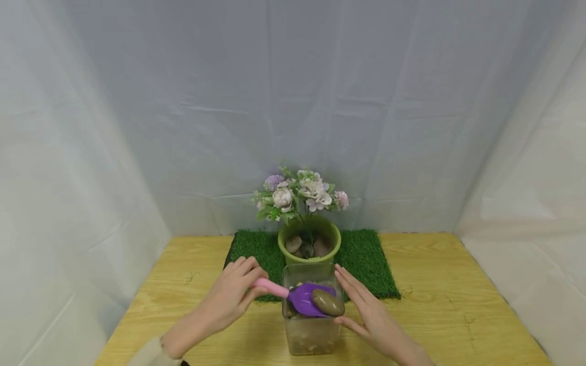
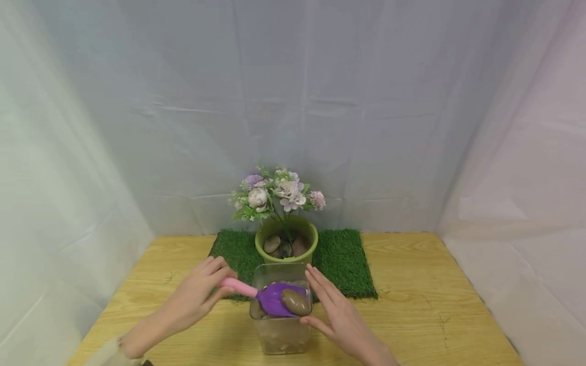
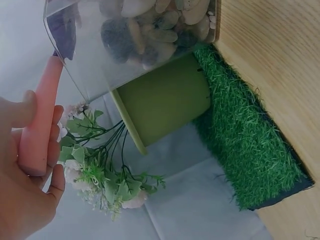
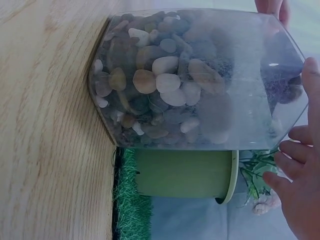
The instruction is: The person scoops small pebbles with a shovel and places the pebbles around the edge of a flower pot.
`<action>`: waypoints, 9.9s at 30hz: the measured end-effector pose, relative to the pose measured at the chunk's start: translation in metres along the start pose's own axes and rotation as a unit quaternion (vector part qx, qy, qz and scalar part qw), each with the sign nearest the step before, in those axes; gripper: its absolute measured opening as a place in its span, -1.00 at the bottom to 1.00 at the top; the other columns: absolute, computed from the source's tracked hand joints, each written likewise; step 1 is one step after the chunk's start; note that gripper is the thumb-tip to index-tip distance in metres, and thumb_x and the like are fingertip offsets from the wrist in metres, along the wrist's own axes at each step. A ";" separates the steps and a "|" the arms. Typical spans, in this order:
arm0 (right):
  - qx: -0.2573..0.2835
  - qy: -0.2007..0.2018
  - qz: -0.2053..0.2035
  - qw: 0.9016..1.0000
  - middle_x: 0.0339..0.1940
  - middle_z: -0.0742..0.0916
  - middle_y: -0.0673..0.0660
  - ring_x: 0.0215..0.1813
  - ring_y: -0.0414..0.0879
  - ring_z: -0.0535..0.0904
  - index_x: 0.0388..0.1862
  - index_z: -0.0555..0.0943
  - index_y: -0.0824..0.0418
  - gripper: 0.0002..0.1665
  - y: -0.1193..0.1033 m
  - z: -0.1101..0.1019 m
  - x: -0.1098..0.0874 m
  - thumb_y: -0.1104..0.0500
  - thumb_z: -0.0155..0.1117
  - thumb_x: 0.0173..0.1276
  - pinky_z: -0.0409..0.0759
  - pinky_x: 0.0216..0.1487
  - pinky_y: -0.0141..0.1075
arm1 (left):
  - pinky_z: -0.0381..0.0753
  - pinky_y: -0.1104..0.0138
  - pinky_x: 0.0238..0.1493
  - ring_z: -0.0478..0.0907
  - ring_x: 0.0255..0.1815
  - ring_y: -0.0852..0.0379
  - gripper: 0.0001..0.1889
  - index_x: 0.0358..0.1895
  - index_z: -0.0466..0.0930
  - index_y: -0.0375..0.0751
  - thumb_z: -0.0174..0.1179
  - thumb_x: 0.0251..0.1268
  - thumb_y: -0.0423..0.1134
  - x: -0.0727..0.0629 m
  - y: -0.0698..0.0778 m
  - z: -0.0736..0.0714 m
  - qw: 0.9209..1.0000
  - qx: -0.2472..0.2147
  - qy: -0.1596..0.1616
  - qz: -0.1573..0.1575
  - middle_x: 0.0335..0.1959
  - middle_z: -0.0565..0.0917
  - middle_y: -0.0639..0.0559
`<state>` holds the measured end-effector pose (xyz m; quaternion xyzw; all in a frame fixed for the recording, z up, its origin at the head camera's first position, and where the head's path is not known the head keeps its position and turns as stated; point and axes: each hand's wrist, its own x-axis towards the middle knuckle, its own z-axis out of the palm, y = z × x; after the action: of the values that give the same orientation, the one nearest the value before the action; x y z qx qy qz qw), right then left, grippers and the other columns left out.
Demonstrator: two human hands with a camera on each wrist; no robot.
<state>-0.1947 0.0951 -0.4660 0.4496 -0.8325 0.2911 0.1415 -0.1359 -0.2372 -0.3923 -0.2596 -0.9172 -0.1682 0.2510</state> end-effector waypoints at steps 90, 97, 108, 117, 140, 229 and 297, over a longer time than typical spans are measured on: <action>-0.054 0.023 -0.073 0.996 0.63 0.25 0.20 0.61 0.10 0.14 0.61 0.14 0.32 -0.12 -0.011 0.015 0.005 -0.13 0.14 0.55 0.11 0.53 -0.30 | 0.41 0.10 -0.20 0.45 -0.19 -0.14 -0.85 -0.16 0.63 -0.32 0.34 0.25 -0.40 0.081 -0.035 0.030 0.948 0.277 0.155 -0.029 -0.21 0.56 -0.17; -0.035 0.036 -0.086 0.995 0.58 0.32 0.26 0.61 0.11 0.16 0.59 0.18 0.33 -0.13 -0.008 0.013 0.007 -0.10 0.20 0.52 0.06 0.53 -0.32 | 0.33 0.10 -0.25 0.42 -0.25 -0.14 -0.79 -0.20 0.64 -0.30 0.26 0.38 -0.19 0.061 -0.029 0.002 0.974 0.152 0.157 -0.052 -0.29 0.52 -0.13; -0.036 0.044 -0.077 0.995 0.61 0.26 0.24 0.60 0.11 0.16 0.59 0.18 0.33 -0.12 -0.004 0.011 0.006 -0.18 0.12 0.54 0.02 0.56 -0.32 | 0.27 0.20 -0.26 0.42 -0.24 -0.05 -0.83 -0.22 0.67 -0.23 0.39 0.23 -0.22 0.041 -0.016 -0.035 0.987 0.115 0.102 -0.037 -0.28 0.55 -0.04; -0.037 0.038 -0.053 0.997 0.61 0.26 0.27 0.62 0.06 0.13 0.60 0.16 0.31 -0.08 -0.002 0.011 0.004 -0.19 0.16 0.52 0.04 0.53 -0.39 | 0.37 0.19 -0.19 0.41 -0.20 0.01 -0.82 -0.21 0.66 -0.18 0.33 0.27 -0.14 0.045 -0.003 -0.044 0.987 0.154 0.030 0.041 -0.27 0.51 0.05; -0.027 0.036 -0.060 0.997 0.62 0.26 0.23 0.62 0.06 0.14 0.61 0.16 0.30 -0.09 -0.003 0.010 0.005 -0.17 0.18 0.52 0.01 0.54 -0.43 | 0.36 0.23 -0.08 0.43 -0.07 0.05 -0.87 -0.30 0.71 0.00 0.44 0.15 -0.11 0.110 0.046 -0.074 0.901 0.372 -0.127 0.183 -0.14 0.61 0.05; -0.008 0.055 -0.062 0.997 0.61 0.29 0.23 0.60 0.07 0.19 0.59 0.19 0.33 -0.10 -0.007 0.009 0.006 -0.16 0.19 0.51 0.16 0.48 -0.36 | 0.31 0.22 -0.16 0.44 -0.26 0.12 -0.76 -0.27 0.70 0.07 0.23 0.37 0.11 0.091 -0.010 -0.019 0.936 0.251 -0.184 0.167 -0.30 0.67 0.16; -0.005 0.059 -0.050 0.997 0.60 0.28 0.25 0.60 0.06 0.18 0.60 0.16 0.31 -0.06 -0.006 0.013 0.006 -0.18 0.21 0.48 0.21 0.47 -0.26 | 0.31 0.35 -0.24 0.24 -0.32 0.23 -0.87 -0.18 0.69 -0.06 0.26 0.40 -0.11 0.054 -0.027 -0.019 0.978 0.039 -0.165 0.125 -0.32 0.54 0.19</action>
<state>-0.1926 0.0809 -0.4712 0.4716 -0.8008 0.3055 0.2072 -0.1839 -0.2455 -0.3522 -0.3861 -0.9123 -0.0544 0.1253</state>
